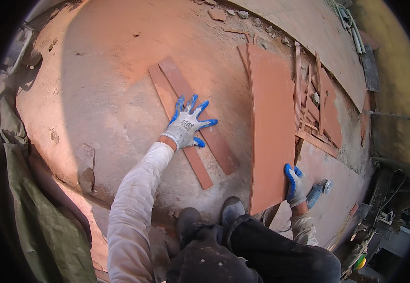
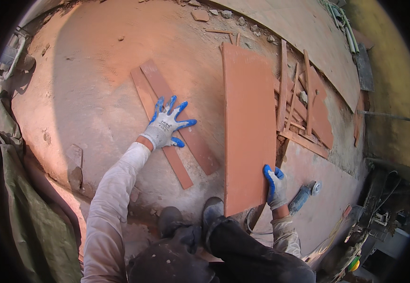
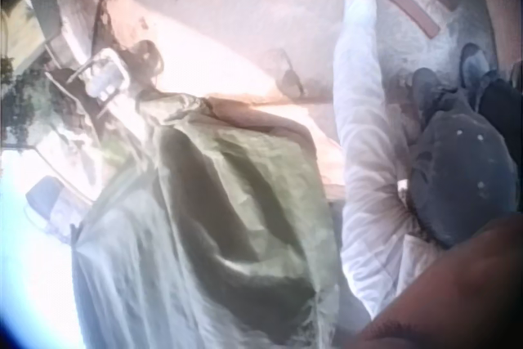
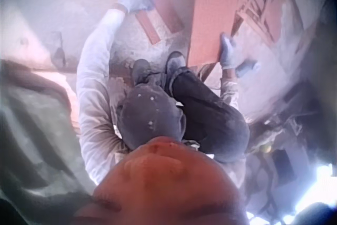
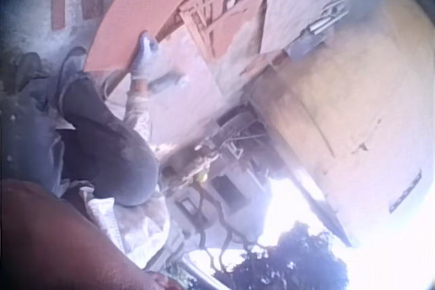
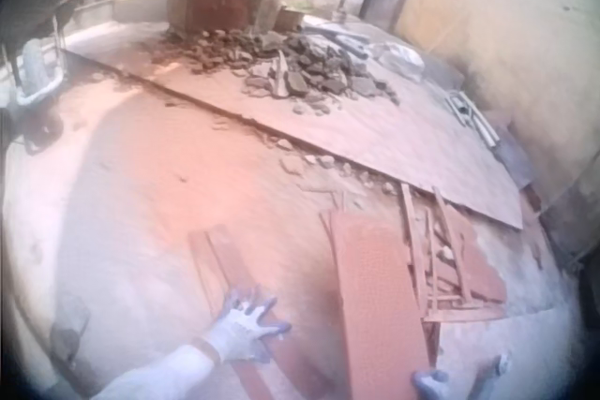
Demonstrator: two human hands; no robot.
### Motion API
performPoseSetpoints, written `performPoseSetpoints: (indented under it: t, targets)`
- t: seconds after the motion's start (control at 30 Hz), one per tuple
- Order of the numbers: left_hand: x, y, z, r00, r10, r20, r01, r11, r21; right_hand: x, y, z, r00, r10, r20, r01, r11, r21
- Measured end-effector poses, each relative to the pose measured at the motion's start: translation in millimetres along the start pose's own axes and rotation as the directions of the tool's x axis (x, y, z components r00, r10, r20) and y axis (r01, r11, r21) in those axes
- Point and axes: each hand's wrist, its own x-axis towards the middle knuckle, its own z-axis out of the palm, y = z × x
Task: The person uses an angle grinder to cut a red tile into strips on a dusty floor. They then pick up a larger tile, hand it to a coworker, and resume cutting another tile with the grinder.
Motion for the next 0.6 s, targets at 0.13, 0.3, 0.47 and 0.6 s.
performPoseSetpoints:
  t: [0.13,0.3,0.47,0.6]
  targets:
    - [-19.4,-9.8,2.5,0.995,0.054,0.086,-0.058,0.997,0.053,2.3,3.1,17.4,0.999,0.014,0.032,-0.014,1.0,0.015]
    - [-31.1,-7.6,12.7,0.996,-0.082,-0.042,0.083,0.997,0.011,6.7,6.8,40.9,0.996,0.016,0.093,-0.015,1.0,-0.018]
    - [-54.1,16.2,49.8,0.849,-0.48,-0.22,0.442,0.874,-0.2,13.3,13.9,74.2,0.987,-0.009,0.158,0.023,0.996,-0.089]
    - [-81.8,33.0,81.1,0.699,-0.623,-0.35,0.548,0.782,-0.297,21.9,16.1,105.3,0.985,-0.053,0.167,0.085,0.978,-0.191]
